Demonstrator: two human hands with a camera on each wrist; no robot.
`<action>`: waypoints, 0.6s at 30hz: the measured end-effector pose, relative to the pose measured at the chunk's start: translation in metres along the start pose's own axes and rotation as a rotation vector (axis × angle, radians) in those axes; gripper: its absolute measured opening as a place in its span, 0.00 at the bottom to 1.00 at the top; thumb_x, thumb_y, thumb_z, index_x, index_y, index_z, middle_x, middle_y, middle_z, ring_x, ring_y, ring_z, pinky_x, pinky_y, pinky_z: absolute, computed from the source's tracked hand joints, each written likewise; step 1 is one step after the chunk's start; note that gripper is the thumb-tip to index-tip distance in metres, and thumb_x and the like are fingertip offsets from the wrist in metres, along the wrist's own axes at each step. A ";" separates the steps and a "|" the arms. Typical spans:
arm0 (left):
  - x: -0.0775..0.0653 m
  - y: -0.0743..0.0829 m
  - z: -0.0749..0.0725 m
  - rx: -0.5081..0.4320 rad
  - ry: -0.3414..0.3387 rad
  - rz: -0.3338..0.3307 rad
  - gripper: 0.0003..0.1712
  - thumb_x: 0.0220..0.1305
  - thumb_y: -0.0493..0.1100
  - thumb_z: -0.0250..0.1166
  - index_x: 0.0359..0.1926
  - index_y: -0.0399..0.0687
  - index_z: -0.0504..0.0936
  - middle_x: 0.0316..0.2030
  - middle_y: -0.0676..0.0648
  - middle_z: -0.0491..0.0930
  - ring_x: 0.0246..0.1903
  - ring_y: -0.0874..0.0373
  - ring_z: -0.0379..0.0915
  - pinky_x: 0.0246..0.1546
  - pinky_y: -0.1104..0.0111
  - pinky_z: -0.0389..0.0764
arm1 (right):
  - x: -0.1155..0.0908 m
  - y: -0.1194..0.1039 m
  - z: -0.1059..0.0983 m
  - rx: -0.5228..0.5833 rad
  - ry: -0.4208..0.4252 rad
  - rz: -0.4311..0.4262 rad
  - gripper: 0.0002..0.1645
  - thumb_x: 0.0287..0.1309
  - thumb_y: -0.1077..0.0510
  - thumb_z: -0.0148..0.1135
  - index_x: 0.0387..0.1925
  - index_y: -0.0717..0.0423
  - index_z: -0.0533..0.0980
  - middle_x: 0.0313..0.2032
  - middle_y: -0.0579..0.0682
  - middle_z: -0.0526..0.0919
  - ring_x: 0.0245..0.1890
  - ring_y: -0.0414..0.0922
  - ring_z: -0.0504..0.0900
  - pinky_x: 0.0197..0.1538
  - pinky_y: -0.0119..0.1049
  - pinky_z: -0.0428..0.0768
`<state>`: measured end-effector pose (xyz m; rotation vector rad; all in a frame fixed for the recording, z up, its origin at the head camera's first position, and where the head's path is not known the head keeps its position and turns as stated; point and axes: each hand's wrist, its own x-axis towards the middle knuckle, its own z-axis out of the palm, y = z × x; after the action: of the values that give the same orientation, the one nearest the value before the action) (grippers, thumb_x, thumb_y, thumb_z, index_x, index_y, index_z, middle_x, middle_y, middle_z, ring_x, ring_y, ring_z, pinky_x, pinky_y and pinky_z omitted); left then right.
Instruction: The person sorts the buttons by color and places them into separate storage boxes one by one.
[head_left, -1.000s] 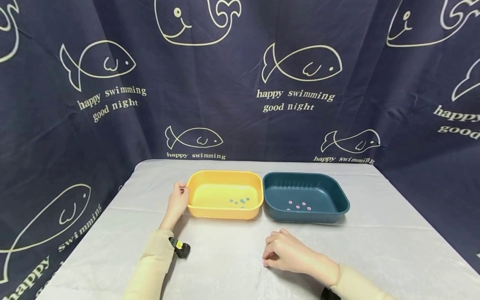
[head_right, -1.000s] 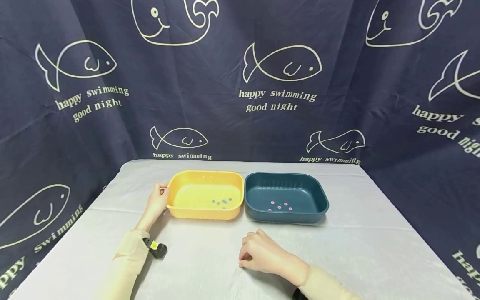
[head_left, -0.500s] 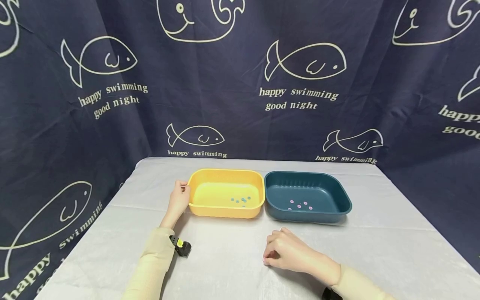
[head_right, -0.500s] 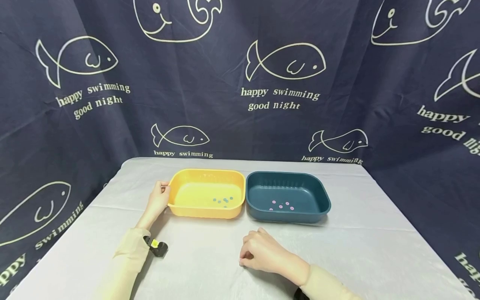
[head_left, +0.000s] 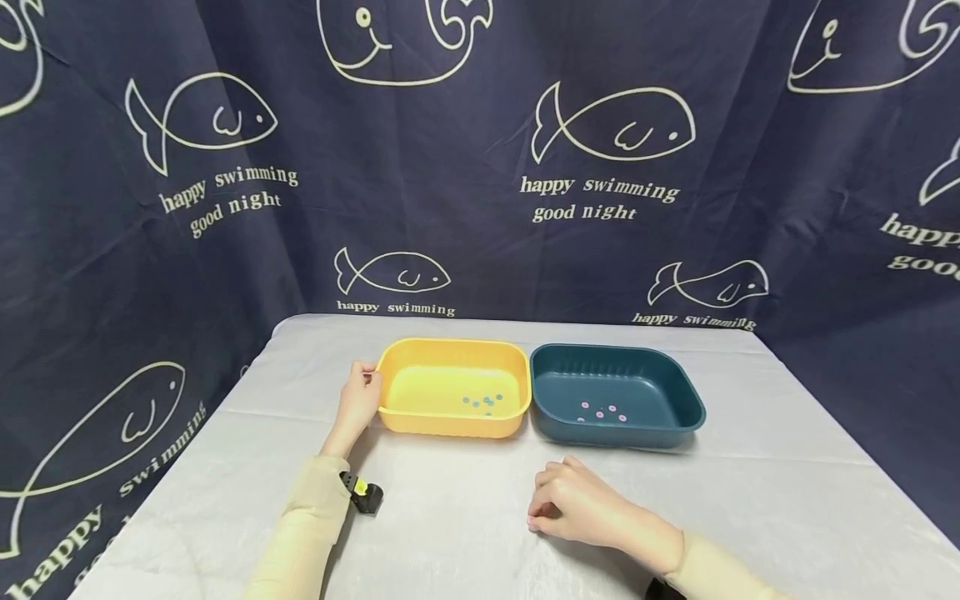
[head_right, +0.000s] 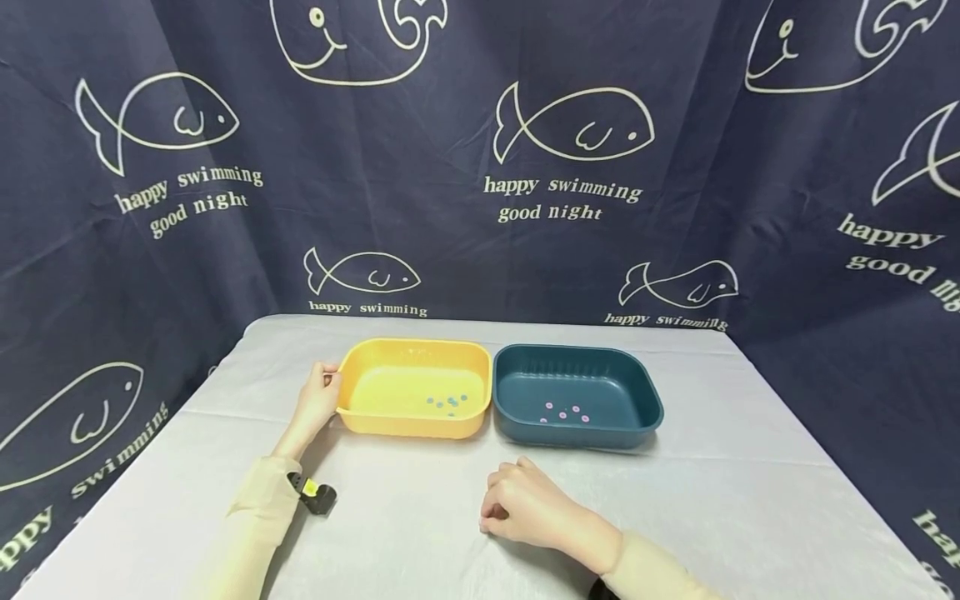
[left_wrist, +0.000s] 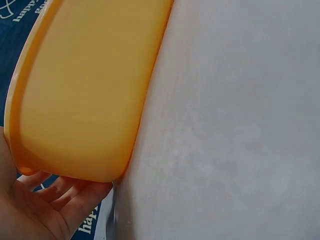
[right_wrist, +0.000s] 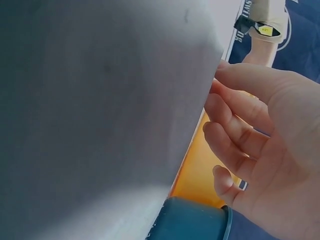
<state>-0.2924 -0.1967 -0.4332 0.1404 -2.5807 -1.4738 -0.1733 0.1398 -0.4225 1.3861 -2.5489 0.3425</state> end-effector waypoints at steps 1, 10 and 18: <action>0.000 0.000 0.000 0.001 0.000 -0.001 0.19 0.70 0.43 0.40 0.57 0.36 0.62 0.54 0.28 0.70 0.52 0.38 0.70 0.50 0.51 0.74 | 0.000 0.000 0.000 -0.002 0.002 -0.002 0.04 0.44 0.50 0.70 0.21 0.40 0.82 0.17 0.31 0.68 0.24 0.27 0.61 0.32 0.24 0.57; 0.000 -0.001 0.000 0.005 -0.010 -0.010 0.19 0.71 0.43 0.39 0.57 0.36 0.62 0.55 0.29 0.70 0.51 0.39 0.71 0.48 0.53 0.75 | -0.001 0.002 0.002 -0.003 0.010 -0.013 0.04 0.44 0.50 0.70 0.20 0.40 0.82 0.17 0.31 0.67 0.24 0.27 0.61 0.32 0.24 0.56; 0.000 0.000 0.000 0.002 -0.005 -0.002 0.19 0.70 0.43 0.40 0.56 0.36 0.62 0.54 0.28 0.70 0.50 0.38 0.71 0.48 0.52 0.75 | 0.000 0.001 0.000 0.001 0.021 0.025 0.03 0.45 0.51 0.70 0.22 0.41 0.83 0.19 0.31 0.70 0.25 0.27 0.62 0.33 0.24 0.57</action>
<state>-0.2924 -0.1968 -0.4332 0.1400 -2.5871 -1.4748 -0.1745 0.1400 -0.4225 1.3457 -2.5515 0.3612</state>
